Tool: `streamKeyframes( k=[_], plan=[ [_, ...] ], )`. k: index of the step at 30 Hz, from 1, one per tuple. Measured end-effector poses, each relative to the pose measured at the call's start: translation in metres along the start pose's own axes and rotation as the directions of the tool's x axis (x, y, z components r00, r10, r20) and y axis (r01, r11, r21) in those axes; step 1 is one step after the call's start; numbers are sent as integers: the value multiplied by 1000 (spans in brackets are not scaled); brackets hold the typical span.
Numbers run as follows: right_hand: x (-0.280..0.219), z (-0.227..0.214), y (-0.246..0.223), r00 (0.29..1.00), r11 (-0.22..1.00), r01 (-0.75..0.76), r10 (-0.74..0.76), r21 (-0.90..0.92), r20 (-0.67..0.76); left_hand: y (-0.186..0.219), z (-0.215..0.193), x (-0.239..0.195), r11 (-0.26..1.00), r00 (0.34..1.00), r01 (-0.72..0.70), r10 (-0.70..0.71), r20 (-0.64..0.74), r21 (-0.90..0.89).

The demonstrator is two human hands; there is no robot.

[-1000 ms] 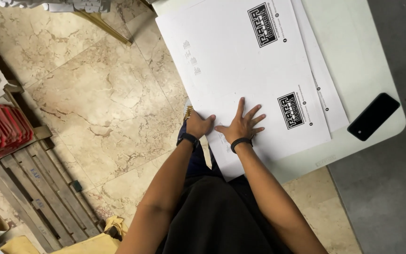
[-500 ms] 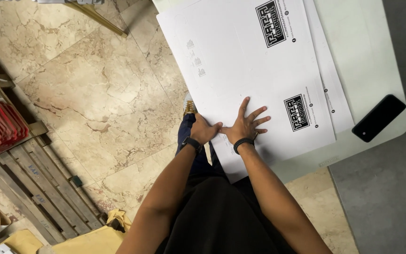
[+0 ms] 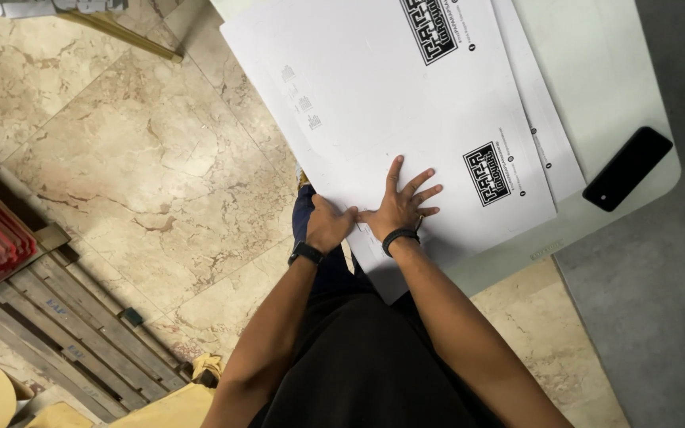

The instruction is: The person is removing excess cardboard pieces from pre-cut sheets, preparing them for further processing or assembly.

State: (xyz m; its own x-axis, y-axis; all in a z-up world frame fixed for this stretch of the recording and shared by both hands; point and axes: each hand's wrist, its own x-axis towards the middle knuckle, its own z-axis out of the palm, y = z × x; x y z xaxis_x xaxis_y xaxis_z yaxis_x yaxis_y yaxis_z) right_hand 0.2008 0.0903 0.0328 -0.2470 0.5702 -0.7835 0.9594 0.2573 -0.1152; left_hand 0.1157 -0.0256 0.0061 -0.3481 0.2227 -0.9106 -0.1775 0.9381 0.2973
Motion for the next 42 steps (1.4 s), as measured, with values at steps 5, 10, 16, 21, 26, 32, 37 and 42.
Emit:
streamKeyframes(
  k=[5,10,16,21,26,32,37,42],
  plan=[
    [-1,-4,-2,1000,1000,8,-7,-30,28,-4,-2,6,999,999,-25,23,-33,-46],
    [-2,1,-1,1000,1000,-3,3,-10,13,4,2,0,1000,999,8,-7,-47,20],
    [-9,-6,-9,1000,1000,-15,15,4,7,22,-8,-26,998,999,3,-7,-51,-69],
    [8,8,-1,999,999,-31,31,41,-10,90,-24,-81,886,982,-181,140,-126,-427],
    [11,20,4,999,1000,-20,20,21,-30,90,-28,-93,919,994,-108,89,-68,-378],
    [-16,7,27,961,976,174,-140,130,-239,5,-3,6,997,992,-2,-8,-130,-78],
    [-62,145,160,611,747,330,297,577,-734,2,-30,-22,861,994,-110,83,76,496],
    [-109,303,144,593,-229,-101,768,968,243,45,-12,-33,378,842,-538,195,503,754]
  ],
)
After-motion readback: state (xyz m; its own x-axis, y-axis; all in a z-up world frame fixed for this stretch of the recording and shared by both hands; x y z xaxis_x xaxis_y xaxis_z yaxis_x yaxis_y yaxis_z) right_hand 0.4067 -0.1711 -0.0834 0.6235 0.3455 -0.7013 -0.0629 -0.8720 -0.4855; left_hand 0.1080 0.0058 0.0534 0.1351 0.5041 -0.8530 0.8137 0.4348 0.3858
